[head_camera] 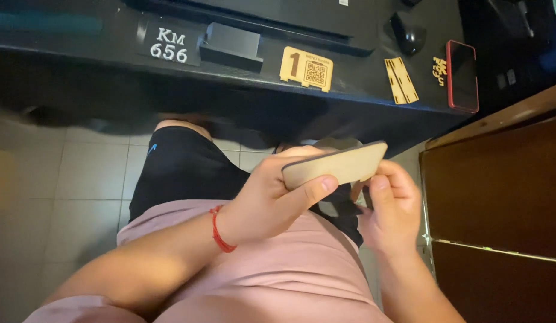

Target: The person sits on the floor and sands the edges and surfaces of small, light-colored wooden pieces using a roll of grey sandpaper. They handle several pieces, including one with a QR code, and place the sanded items on a nearby black surface.

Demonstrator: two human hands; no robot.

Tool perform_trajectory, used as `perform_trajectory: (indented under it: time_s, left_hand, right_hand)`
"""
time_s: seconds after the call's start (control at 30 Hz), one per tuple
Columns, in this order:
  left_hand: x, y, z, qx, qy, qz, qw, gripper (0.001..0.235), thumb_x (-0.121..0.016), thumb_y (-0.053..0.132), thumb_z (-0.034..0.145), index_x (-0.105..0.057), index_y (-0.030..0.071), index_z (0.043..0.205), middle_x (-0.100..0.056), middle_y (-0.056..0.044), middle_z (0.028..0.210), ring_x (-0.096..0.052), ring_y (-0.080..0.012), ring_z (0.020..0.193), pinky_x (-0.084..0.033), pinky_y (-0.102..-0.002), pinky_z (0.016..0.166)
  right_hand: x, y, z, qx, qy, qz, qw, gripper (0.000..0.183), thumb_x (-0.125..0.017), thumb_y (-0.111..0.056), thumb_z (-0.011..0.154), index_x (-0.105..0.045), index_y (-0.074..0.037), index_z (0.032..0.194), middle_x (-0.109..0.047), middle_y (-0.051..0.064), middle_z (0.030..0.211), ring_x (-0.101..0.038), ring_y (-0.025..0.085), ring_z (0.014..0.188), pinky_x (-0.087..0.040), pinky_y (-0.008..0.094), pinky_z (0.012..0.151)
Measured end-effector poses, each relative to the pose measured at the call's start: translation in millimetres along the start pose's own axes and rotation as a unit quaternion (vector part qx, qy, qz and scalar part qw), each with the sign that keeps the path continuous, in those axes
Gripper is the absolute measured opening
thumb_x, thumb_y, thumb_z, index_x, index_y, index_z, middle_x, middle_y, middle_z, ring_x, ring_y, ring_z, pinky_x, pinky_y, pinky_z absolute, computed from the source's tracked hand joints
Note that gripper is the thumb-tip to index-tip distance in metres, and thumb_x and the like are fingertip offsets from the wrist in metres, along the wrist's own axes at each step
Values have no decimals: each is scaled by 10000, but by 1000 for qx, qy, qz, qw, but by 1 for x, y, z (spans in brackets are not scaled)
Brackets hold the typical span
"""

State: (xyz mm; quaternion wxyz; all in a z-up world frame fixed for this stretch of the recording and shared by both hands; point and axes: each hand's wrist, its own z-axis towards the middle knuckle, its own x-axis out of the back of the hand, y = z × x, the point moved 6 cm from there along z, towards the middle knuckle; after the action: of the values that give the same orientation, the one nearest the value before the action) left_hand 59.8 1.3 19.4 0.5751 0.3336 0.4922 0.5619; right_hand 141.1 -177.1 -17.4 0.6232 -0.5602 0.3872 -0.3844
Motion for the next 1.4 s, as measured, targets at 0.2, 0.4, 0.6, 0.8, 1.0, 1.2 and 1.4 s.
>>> perform_trajectory:
  time_s: [0.2, 0.4, 0.6, 0.8, 1.0, 1.2, 1.4]
  left_hand:
    - [-5, 6, 2, 3, -19, 38, 999, 212, -616, 191, 931, -686, 33, 1055, -686, -20, 1013, -608, -109, 873, -502, -252, 780]
    - [-18, 21, -2, -96, -56, 178, 978, 774, -721, 192, 819, -341, 39, 1476, -580, -131, 1348, -557, -295, 1193, -436, -378, 1072]
    - [-15, 27, 0, -161, -22, 221, 962, 669, -812, 302, 767, -460, 73, 1287, -468, -211, 1440, -492, -341, 1376, -408, -443, 1174]
    - [-11, 28, 4, -163, -34, 265, 950, 705, -707, 176, 616, -452, 10, 1251, -567, -135, 1201, -563, -330, 1074, -429, -425, 956]
    - [-14, 28, 7, -58, -55, 285, 955, 650, -686, 234, 589, -559, 55, 1200, -586, -102, 1072, -534, -281, 942, -422, -366, 896]
    - [-16, 32, 8, -45, -67, 282, 956, 591, -750, 262, 596, -564, 71, 1123, -550, -83, 943, -533, -254, 866, -403, -339, 818]
    - [-13, 18, 7, -11, -80, 272, 959, 672, -725, 250, 560, -586, 58, 1189, -600, -80, 1015, -568, -257, 925, -429, -340, 886]
  right_hand:
    - [3, -24, 5, 76, -81, -250, 962, 330, -588, -345, 977, -635, -69, 802, -605, -21, 730, -486, 61, 667, -391, 225, 614]
    - [-11, 24, -1, -68, -109, 56, 990, 364, -671, -378, 943, -682, -14, 937, -682, 55, 832, -572, 127, 705, -463, 290, 657]
    - [-7, 23, 11, -91, -85, 12, 992, 313, -553, -195, 822, -671, -6, 1041, -684, 73, 859, -570, 125, 697, -439, 273, 614]
    - [13, 2, 21, -109, -47, -53, 991, 547, -416, 27, 675, -658, 5, 1165, -686, 95, 892, -568, 123, 688, -410, 254, 563]
    - [6, -94, -12, 365, 36, -274, 889, 173, -511, 171, 911, -561, 31, 1000, -630, 244, 1007, -695, 373, 971, -632, 451, 954]
    - [-11, -97, -39, 457, -262, -271, 805, 146, -539, -4, 910, -612, 102, 978, -622, 391, 1102, -705, 526, 1078, -405, 600, 1180]
    - [-18, -86, -14, 511, -215, -256, 792, 194, -521, 179, 909, -636, 62, 1012, -656, 294, 1108, -691, 446, 1092, -569, 482, 1029]
